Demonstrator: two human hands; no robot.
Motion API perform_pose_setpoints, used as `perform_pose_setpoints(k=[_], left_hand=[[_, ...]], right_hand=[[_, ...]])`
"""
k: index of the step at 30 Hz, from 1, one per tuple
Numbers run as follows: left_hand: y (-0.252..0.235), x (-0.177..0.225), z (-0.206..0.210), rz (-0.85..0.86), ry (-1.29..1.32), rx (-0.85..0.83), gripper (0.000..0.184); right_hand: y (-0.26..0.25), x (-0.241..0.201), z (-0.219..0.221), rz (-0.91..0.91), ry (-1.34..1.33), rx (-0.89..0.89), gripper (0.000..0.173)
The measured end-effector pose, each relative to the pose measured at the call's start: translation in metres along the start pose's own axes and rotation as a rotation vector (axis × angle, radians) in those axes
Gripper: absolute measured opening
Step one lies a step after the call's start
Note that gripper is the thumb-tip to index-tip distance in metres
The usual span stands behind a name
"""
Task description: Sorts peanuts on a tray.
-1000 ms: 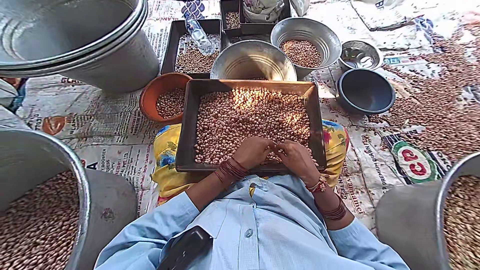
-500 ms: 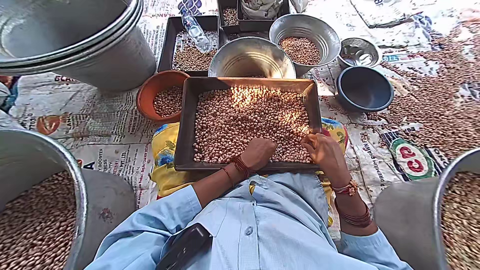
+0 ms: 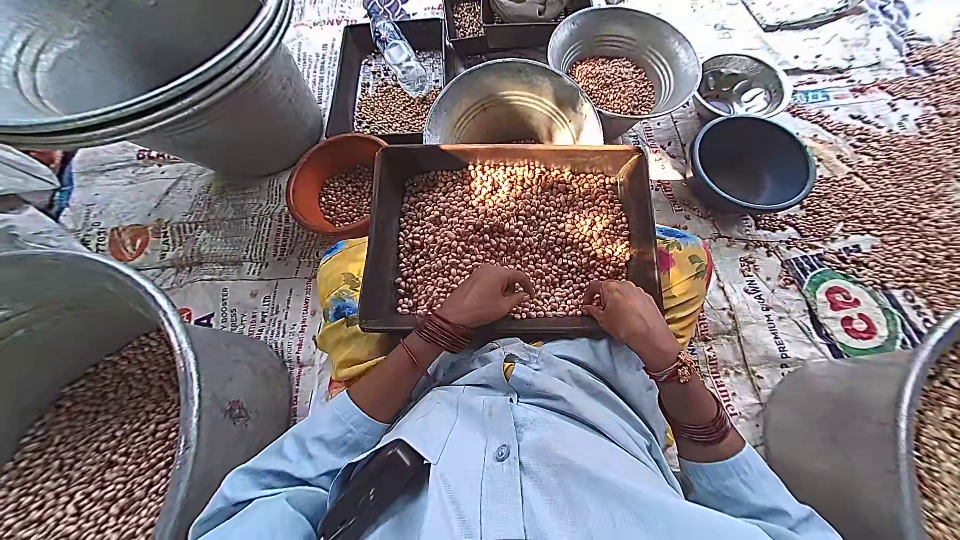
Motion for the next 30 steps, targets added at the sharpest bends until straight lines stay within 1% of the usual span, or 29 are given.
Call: perform_pose_setpoints(k=[1,3,5,7,8,9,10,12,15,17,19,21,23,25,26,27,28,29,30], left_hand=[[-0.001,0.004,0.006,-0.002,-0.083,-0.019,0.019],[-0.003,0.011,0.018,-0.012,-0.192,-0.063,0.022],[-0.005,0.016,0.024,-0.010,-0.261,-0.087,0.024],[-0.007,0.018,0.026,0.011,-0.305,-0.090,0.024],[-0.007,0.019,0.027,0.015,-0.320,-0.096,0.025],[-0.008,0.019,0.028,0.011,-0.331,-0.105,0.026],[-0.008,0.020,0.029,-0.002,-0.337,-0.117,0.026],[-0.009,0.020,0.029,-0.028,-0.342,-0.129,0.027],[-0.011,0.018,0.030,-0.054,-0.362,-0.144,0.027],[-0.012,0.017,0.031,-0.059,-0.363,-0.151,0.026],[-0.012,0.015,0.030,-0.060,-0.338,-0.160,0.025],[-0.013,0.010,0.025,-0.063,-0.242,-0.181,0.024],[-0.014,0.004,0.012,-0.031,-0.021,-0.165,0.020],[-0.012,-0.004,-0.008,0.007,0.372,-0.100,0.012],[-0.011,-0.007,-0.018,0.023,0.574,-0.059,0.012],[-0.010,-0.009,-0.028,0.045,0.698,0.001,0.018],[-0.009,-0.011,-0.038,0.048,0.713,0.074,0.023],[-0.007,-0.012,-0.047,0.013,0.642,0.151,0.026],[-0.005,-0.010,-0.054,-0.045,0.515,0.215,0.025]], right_hand=[[-0.002,0.003,0.000,-0.013,-0.034,0.001,0.025],[-0.004,0.008,-0.007,-0.132,-0.200,0.095,0.023],[-0.007,0.018,-0.016,-0.298,-0.564,0.274,0.013],[-0.012,0.027,-0.023,-0.364,-0.987,0.338,0.003],[-0.015,0.028,-0.026,-0.368,-1.116,0.347,0.006],[-0.017,0.027,-0.032,-0.363,-1.144,0.354,0.010],[-0.020,0.023,-0.039,-0.355,-1.090,0.370,0.011],[-0.023,0.009,-0.057,-0.320,-0.808,0.406,0.009],[-0.022,-0.013,-0.080,-0.276,-0.371,0.596,0.011],[-0.029,-0.023,-0.083,-0.241,-0.193,0.609,0.017],[-0.040,-0.029,-0.081,-0.237,-0.110,0.586,0.015],[-0.044,-0.027,-0.078,-0.250,-0.143,0.548,0.014],[-0.040,-0.016,-0.077,-0.311,-0.302,0.523,0.013],[-0.038,0.004,-0.072,-0.388,-0.634,0.477,0.010],[-0.040,0.013,-0.067,-0.403,-0.832,0.421,0.008],[-0.043,0.020,-0.062,-0.425,-1.007,0.383,0.009],[-0.043,0.022,-0.060,-0.433,-1.101,0.366,0.014],[-0.042,0.021,-0.059,-0.423,-1.103,0.374,0.019],[-0.040,0.017,-0.058,-0.401,-1.030,0.375,0.020]])
Point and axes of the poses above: each hand's wrist, its own y-axis away from the middle knuckle, its own z-axis out of the palm, x = y × z, the point moved 9 cm from there along -y, towards the middle knuckle, and after that the axes turned 4 degrees about -x, right-handed, at the moved point
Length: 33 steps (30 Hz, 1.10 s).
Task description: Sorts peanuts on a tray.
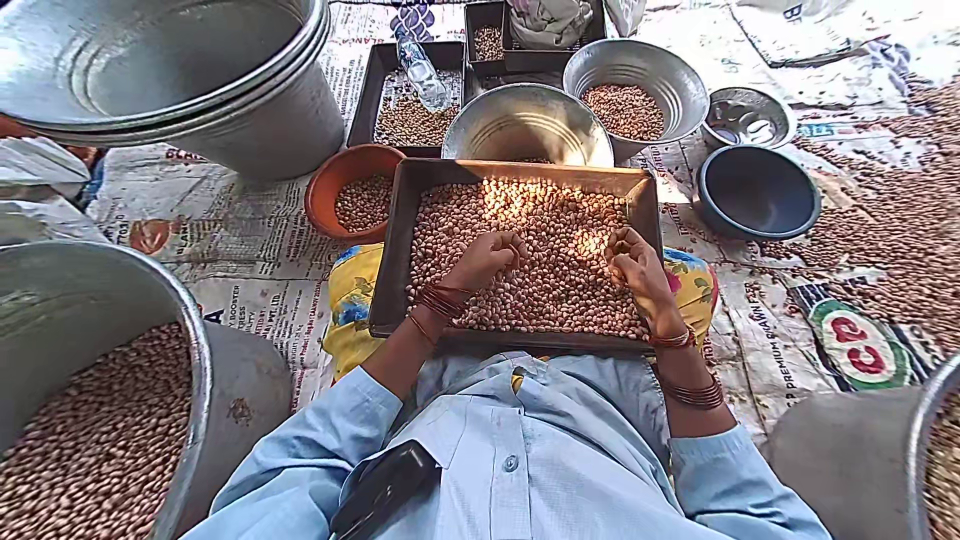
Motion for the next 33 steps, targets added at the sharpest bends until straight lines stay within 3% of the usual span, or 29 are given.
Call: perform_pose_setpoints(k=[3,7,9,14,19,22,24,28,33], left_hand=[[-0.012,0.009,-0.001,0.017,-0.439,0.166,0.011],[-0.021,0.009,0.015,0.054,-0.730,0.186,0.014],[-0.023,0.006,0.018,0.039,-0.771,0.178,0.014],[-0.027,-0.003,0.021,-0.005,-0.799,0.137,0.021],[-0.028,-0.009,0.021,-0.089,-0.770,0.088,0.020],[-0.024,-0.009,0.017,-0.059,-0.555,0.033,0.028],[-0.020,-0.011,0.026,-0.075,-0.352,-0.095,0.034],[-0.007,-0.016,0.064,-0.092,-0.118,-0.437,0.018],[-0.003,-0.020,0.052,-0.146,-0.129,-0.482,0.013]], right_hand=[[0.004,-0.016,0.026,-0.073,0.419,-0.017,0.011],[0.009,-0.028,0.064,-0.363,0.857,-0.004,0.015],[0.008,-0.027,0.071,-0.442,0.916,0.027,0.015],[0.003,-0.018,0.071,-0.364,0.917,0.037,0.016],[-0.002,-0.011,0.064,-0.182,0.931,-0.002,0.017],[-0.004,-0.015,0.061,-0.122,0.908,-0.050,0.021],[0.001,-0.029,0.065,-0.197,0.854,-0.081,0.020],[0.026,-0.069,0.097,-0.354,0.781,-0.192,0.013],[0.037,-0.081,0.111,-0.400,0.765,-0.215,0.017]])
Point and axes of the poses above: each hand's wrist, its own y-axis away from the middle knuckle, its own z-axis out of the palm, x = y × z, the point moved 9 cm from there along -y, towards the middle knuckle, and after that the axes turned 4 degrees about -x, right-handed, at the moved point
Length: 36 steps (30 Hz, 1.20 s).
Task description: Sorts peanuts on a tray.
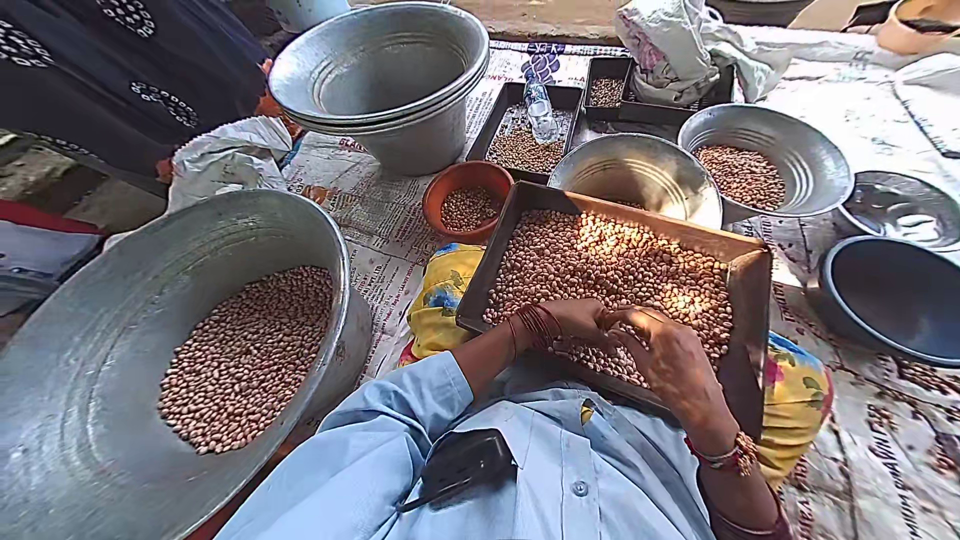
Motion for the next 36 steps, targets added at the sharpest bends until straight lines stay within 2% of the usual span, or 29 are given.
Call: perform_pose_setpoints(k=[2,3,6,8,10,13,16,19,23,27,29,33,36], left_hand=[[0.020,0.004,-0.029,0.015,-0.053,0.094,0.012],[0.036,0.007,-0.051,0.009,-0.097,0.203,0.011],[0.103,0.018,-0.135,-0.082,-0.243,0.670,0.011],[0.127,-0.003,-0.200,-0.121,-0.347,0.888,0.013],[0.141,-0.030,-0.243,-0.205,-0.418,0.977,0.022],[0.135,-0.104,-0.270,-0.431,-0.508,0.908,0.041],[0.122,-0.168,-0.254,-0.738,-0.543,0.642,0.043],[0.109,-0.209,-0.255,-0.865,-0.585,0.536,0.043],[0.102,-0.182,-0.257,-0.873,-0.735,0.533,0.042],[0.144,-0.136,-0.268,-0.717,-0.614,0.905,0.043],[0.171,-0.112,-0.270,-0.655,-0.561,1.011,0.046],[0.207,-0.044,-0.265,-0.473,-0.609,1.156,0.047],[0.222,0.020,-0.255,-0.200,-0.677,1.190,0.047]], right_hand=[[0.005,0.010,-0.007,-0.016,0.010,0.066,0.019],[0.008,0.017,-0.009,-0.003,0.016,0.070,0.020],[0.018,0.043,-0.006,0.106,0.030,0.010,0.019],[0.023,0.055,0.001,0.190,0.042,-0.061,0.019],[0.026,0.059,0.008,0.236,0.055,-0.127,0.021],[0.032,0.065,0.024,0.206,0.048,-0.142,0.021],[0.036,0.067,0.038,0.178,0.063,-0.117,0.020],[0.036,0.069,0.046,0.177,0.087,-0.095,0.019],[0.035,0.074,0.049,0.191,0.071,-0.125,0.019],[0.033,0.076,0.050,0.193,0.059,-0.123,0.020],[0.034,0.076,0.051,0.196,0.047,-0.136,0.020],[0.032,0.075,0.050,0.168,0.053,-0.116,0.019],[0.033,0.073,0.050,0.161,0.054,-0.107,0.019]])
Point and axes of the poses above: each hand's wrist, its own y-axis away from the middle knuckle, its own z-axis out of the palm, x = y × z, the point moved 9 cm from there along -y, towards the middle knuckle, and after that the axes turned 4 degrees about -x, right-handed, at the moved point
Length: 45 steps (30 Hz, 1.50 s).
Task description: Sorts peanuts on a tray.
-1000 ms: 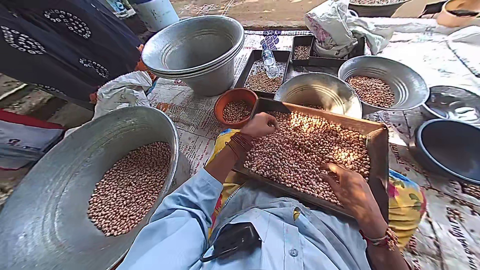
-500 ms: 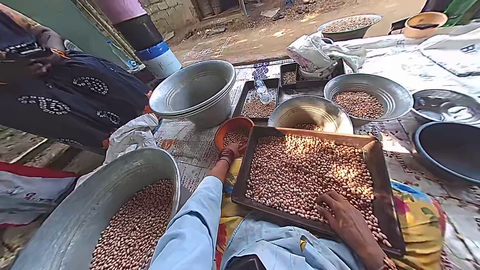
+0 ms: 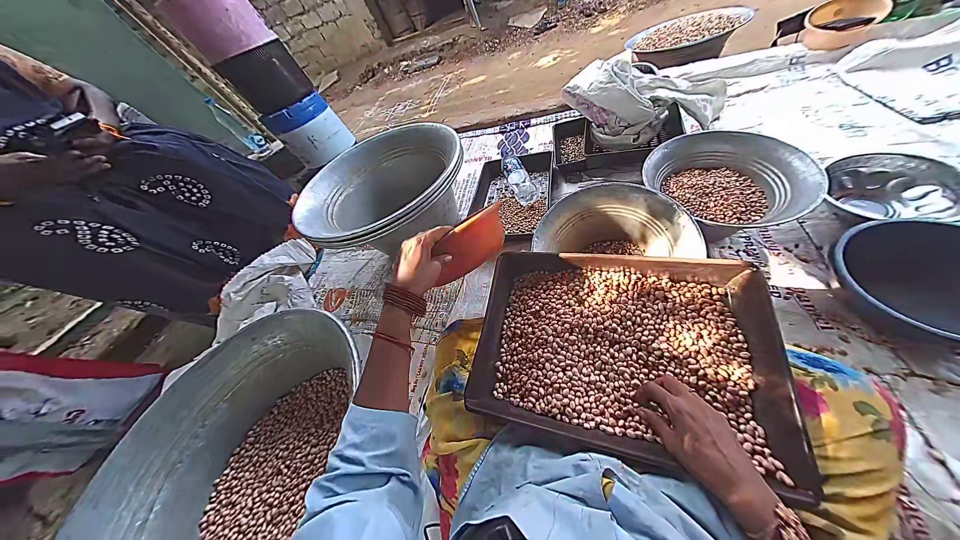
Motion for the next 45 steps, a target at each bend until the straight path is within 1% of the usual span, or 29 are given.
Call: perform_pose_setpoints(k=[2,4,6,7,9,14,16,18,20,22,24,25,27,28,30,32,33,35,37,40,42,43,45], left_hand=[[0.000,0.027,-0.030,0.133,0.089,0.046,0.047],[-0.004,0.040,-0.054,0.219,0.288,0.114,0.046],[-0.017,0.041,-0.064,0.304,0.627,0.179,0.048],[-0.028,0.038,-0.063,0.320,0.827,0.207,0.049],[-0.056,0.029,-0.052,0.275,1.151,0.268,0.049],[-0.142,-0.002,-0.003,0.084,1.656,0.371,0.040],[-0.165,-0.013,0.011,0.009,1.786,0.417,0.034],[-0.177,-0.020,0.020,-0.031,1.828,0.455,0.033],[-0.180,-0.025,0.020,-0.016,1.841,0.496,0.033],[-0.173,-0.029,0.015,0.030,1.853,0.534,0.032],[-0.157,-0.031,0.004,0.066,1.833,0.549,0.028],[-0.146,-0.033,-0.003,0.077,1.795,0.543,0.030],[-0.121,-0.035,-0.016,0.065,1.604,0.501,0.034],[-0.106,-0.037,-0.022,0.056,1.473,0.499,0.030],[-0.076,-0.036,-0.029,0.077,1.110,0.447,0.022],[-0.040,-0.028,-0.021,0.052,0.639,0.286,0.024],[-0.028,-0.027,-0.012,-0.001,0.429,0.204,0.026],[-0.019,-0.028,0.006,-0.119,0.094,0.067,0.029],[-0.017,-0.041,0.033,-0.218,-0.112,0.000,0.028],[-0.012,-0.068,0.076,-0.283,-0.190,-0.043,0.033],[-0.006,-0.073,0.096,-0.257,-0.150,-0.085,0.039],[-0.004,-0.066,0.101,-0.210,-0.096,-0.087,0.041],[0.008,-0.036,0.097,-0.085,0.034,-0.052,0.038]], right_hand=[[0.000,0.000,0.001,0.007,0.011,-0.008,0.019],[0.000,0.000,0.001,0.005,0.009,-0.003,0.019],[0.000,0.000,0.000,0.001,0.007,0.008,0.019],[0.001,0.000,0.000,0.005,0.003,0.007,0.019],[0.000,0.000,0.001,0.022,-0.002,-0.012,0.020],[0.000,0.002,0.000,0.020,-0.003,-0.003,0.019],[0.000,0.002,-0.001,0.020,0.001,0.001,0.018],[0.000,0.003,-0.001,0.031,-0.005,-0.005,0.018],[-0.001,0.003,-0.002,0.030,-0.012,0.001,0.018],[0.000,0.003,-0.001,0.018,-0.010,0.007,0.017],[0.000,0.004,0.000,0.019,-0.002,-0.002,0.018],[0.000,0.004,0.001,0.019,-0.001,-0.008,0.018],[0.000,0.003,0.000,0.012,0.001,-0.004,0.018],[0.000,0.003,0.000,0.008,-0.001,0.000,0.018],[0.000,0.003,0.001,0.009,-0.004,-0.003,0.018],[0.000,0.003,0.001,0.009,0.003,-0.011,0.018],[0.000,0.002,0.001,0.004,0.006,-0.009,0.018],[0.000,-0.001,0.000,-0.003,0.006,-0.017,0.019],[-0.001,-0.003,0.001,-0.001,0.023,-0.041,0.020],[0.001,-0.005,0.000,-0.004,0.037,-0.044,0.022],[0.005,-0.007,-0.008,-0.004,0.023,0.012,0.020],[0.007,-0.005,-0.015,-0.014,0.004,0.075,0.020],[0.013,0.004,-0.033,-0.028,-0.044,0.213,0.018]])
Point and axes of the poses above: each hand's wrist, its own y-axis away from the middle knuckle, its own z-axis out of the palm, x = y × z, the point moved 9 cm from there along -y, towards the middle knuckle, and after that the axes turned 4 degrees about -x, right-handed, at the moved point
